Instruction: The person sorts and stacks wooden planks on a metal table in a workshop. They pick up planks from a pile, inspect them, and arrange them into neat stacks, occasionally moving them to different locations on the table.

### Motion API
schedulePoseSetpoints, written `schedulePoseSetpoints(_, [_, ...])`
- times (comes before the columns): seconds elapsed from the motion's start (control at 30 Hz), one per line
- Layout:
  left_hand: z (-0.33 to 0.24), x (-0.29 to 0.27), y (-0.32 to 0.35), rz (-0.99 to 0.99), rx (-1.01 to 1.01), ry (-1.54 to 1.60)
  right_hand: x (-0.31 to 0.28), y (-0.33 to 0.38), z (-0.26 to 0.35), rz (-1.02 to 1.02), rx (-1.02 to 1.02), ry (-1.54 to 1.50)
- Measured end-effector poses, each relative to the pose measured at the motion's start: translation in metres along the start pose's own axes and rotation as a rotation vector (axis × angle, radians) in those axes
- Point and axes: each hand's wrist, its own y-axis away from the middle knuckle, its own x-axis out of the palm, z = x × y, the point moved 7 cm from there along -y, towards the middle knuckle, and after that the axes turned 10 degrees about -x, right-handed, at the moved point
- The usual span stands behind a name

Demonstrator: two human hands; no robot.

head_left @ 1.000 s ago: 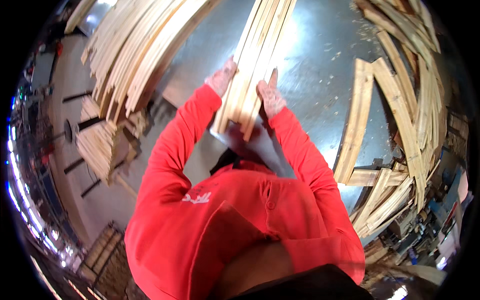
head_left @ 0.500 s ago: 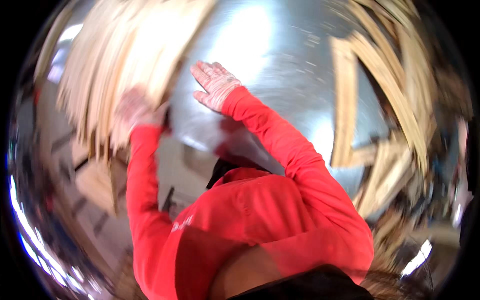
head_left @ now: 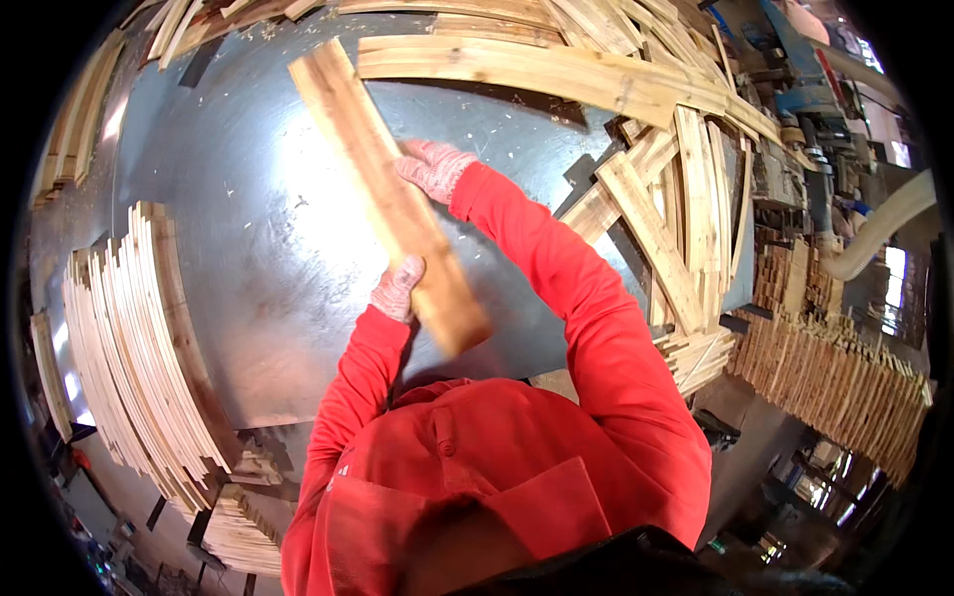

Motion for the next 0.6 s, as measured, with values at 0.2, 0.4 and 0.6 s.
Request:
schedulePoseSetpoints(0.2, [-0.002,0.039,0.009,-0.269,-0.164,0.203,-0.171,0.002,-0.098,-0.007,0.213,1.071])
schedulePoseSetpoints(0.4, [0.017,0.045,0.011,-0.589,-0.125,-0.098,-0.095,0.012,-0.094,0.114,-0.052,0.858])
schedulePoseSetpoints(0.6, [0.011,0.041,0.004,-0.538,0.098,0.226,-0.036,0.038,-0.018,0.242,-0.175,0.608])
